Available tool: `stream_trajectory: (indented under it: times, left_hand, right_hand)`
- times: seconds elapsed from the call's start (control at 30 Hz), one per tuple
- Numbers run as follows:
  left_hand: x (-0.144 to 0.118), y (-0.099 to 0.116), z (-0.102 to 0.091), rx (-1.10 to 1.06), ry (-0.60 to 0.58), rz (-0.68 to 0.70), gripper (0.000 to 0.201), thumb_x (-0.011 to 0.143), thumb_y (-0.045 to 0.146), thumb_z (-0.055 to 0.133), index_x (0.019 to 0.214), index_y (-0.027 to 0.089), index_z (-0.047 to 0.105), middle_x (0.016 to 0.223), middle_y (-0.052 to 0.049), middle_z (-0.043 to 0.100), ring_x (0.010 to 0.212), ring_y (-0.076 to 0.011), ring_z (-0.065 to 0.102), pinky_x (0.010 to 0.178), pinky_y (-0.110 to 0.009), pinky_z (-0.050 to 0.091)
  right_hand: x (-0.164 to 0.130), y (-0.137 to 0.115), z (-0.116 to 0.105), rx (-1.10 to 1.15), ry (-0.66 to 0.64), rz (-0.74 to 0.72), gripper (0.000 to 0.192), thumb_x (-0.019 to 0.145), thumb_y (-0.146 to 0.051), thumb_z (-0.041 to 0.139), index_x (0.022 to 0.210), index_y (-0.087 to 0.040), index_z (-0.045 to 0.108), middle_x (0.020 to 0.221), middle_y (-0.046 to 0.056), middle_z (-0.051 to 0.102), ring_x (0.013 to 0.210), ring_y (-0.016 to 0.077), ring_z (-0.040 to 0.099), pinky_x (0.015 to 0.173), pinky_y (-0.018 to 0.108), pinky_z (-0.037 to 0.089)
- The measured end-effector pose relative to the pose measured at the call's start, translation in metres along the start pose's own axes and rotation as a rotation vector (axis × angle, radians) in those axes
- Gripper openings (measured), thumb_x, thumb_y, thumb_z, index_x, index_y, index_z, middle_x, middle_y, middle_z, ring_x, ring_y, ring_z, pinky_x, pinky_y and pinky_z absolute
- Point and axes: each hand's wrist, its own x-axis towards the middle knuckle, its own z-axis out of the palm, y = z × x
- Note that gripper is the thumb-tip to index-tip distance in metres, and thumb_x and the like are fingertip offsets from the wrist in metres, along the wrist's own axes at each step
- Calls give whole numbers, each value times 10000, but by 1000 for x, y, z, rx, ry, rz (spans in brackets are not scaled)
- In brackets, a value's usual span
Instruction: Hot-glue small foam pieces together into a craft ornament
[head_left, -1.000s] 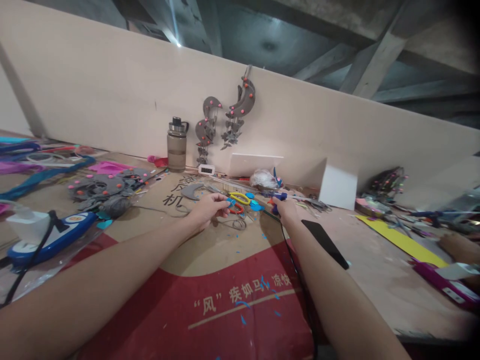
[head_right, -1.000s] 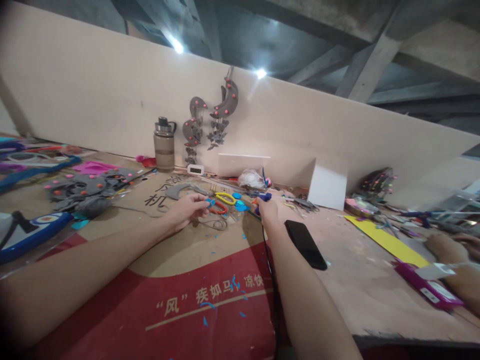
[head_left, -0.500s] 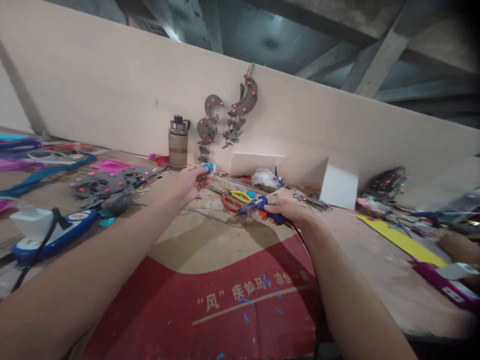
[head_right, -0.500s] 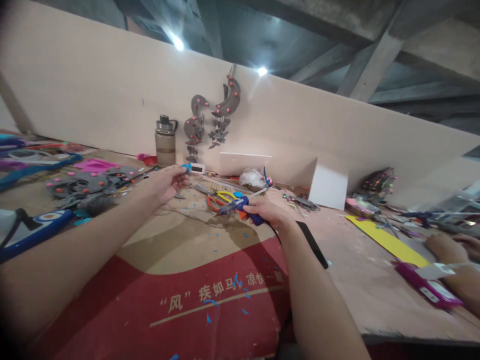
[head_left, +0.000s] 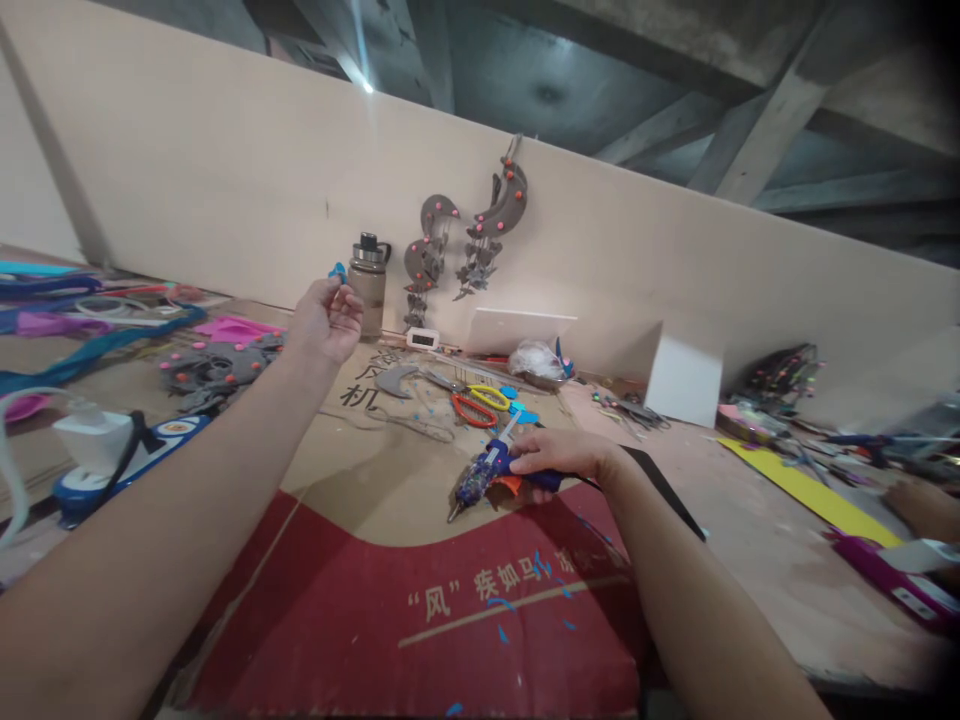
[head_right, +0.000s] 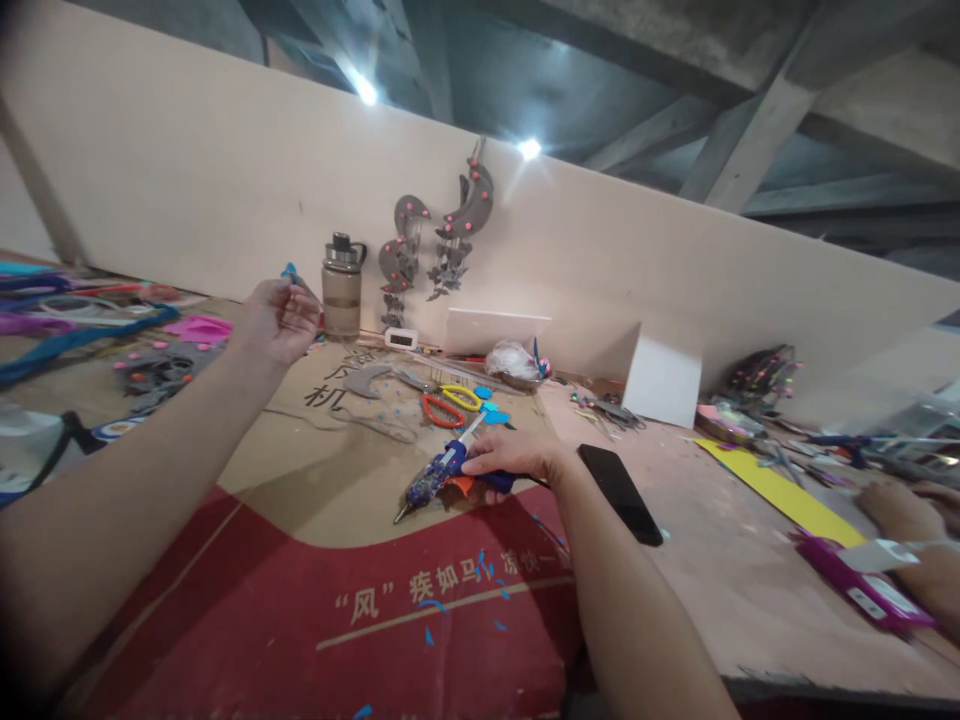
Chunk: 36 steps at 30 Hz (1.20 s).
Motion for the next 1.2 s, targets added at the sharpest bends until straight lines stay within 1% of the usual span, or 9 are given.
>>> stream_trajectory:
  times: [0.13,0.27,0.37,0.47,0.57,0.67,0.8,1.0,1.2]
  left_hand:
    - [4,-10,-6,26,-18,28,168,823,38,472,676,116,498,534,38,538,468,-7,518,476,-73,414]
    - [1,-35,-16,141,16,-84,143,764,34,548,657,122,513,518,20,545,477,-43,541,453,-108,437]
    - [-5,-50,-22,240,-12,-157,79,747,44,572,694,100,558,548,-2,572,480,-47,545,465,-118,450]
    - [-10,-59,-27,316,-64,-142,45,726,43,590,735,87,588,567,-5,584,484,-51,550,470,-131,457]
    - [-14,-64,-29,352,-78,-124,60,711,41,602,717,95,577,565,-1,586,484,-57,552,464,-142,456]
    - [-16,-66,-28,397,-93,-135,73,710,48,613,704,105,568,554,2,581,479,-61,552,469,-149,459]
    - [-18,-67,-27,431,-132,-150,70,723,55,612,720,111,571,560,6,582,477,-58,550,462,-149,452]
    - [-18,-73,-31,476,-182,-142,73,717,87,643,730,114,576,584,6,586,485,-51,546,473,-151,451]
    - [-23,-83,-34,585,-254,-161,130,676,136,687,742,117,577,594,1,586,497,-61,541,499,-173,450]
  right_hand:
    - [-3,-7,5,-266,144,100,455,708,-605,610,791,-162,667,537,5,590,439,78,490,447,190,386]
    - [-1,-3,-2,-438,464,97,453,722,-620,585,645,-177,641,531,7,584,426,76,453,416,197,328]
    - [11,-2,-14,-407,723,2,409,807,-569,502,743,-189,639,661,31,644,497,106,522,460,215,364]
    - [31,-11,-23,-557,885,-130,297,819,-464,531,764,-194,644,705,34,655,624,144,573,554,229,397]
    - [59,-26,-28,-741,905,-64,239,807,-406,555,845,-191,654,859,58,685,777,184,605,657,246,418]
    - [88,-34,-29,-826,898,72,378,781,-448,582,1041,-175,614,1029,113,666,915,240,602,730,282,427]
    - [115,-35,-33,-863,867,153,506,699,-416,680,1133,-179,570,1113,144,635,1052,291,557,829,336,414]
    - [123,-31,-48,-856,857,175,562,710,-437,655,1204,-202,524,1179,155,594,1089,322,536,880,412,403]
    - [123,-27,-62,-774,1041,145,507,760,-371,621,1181,-103,531,1204,251,535,1178,391,439,941,529,328]
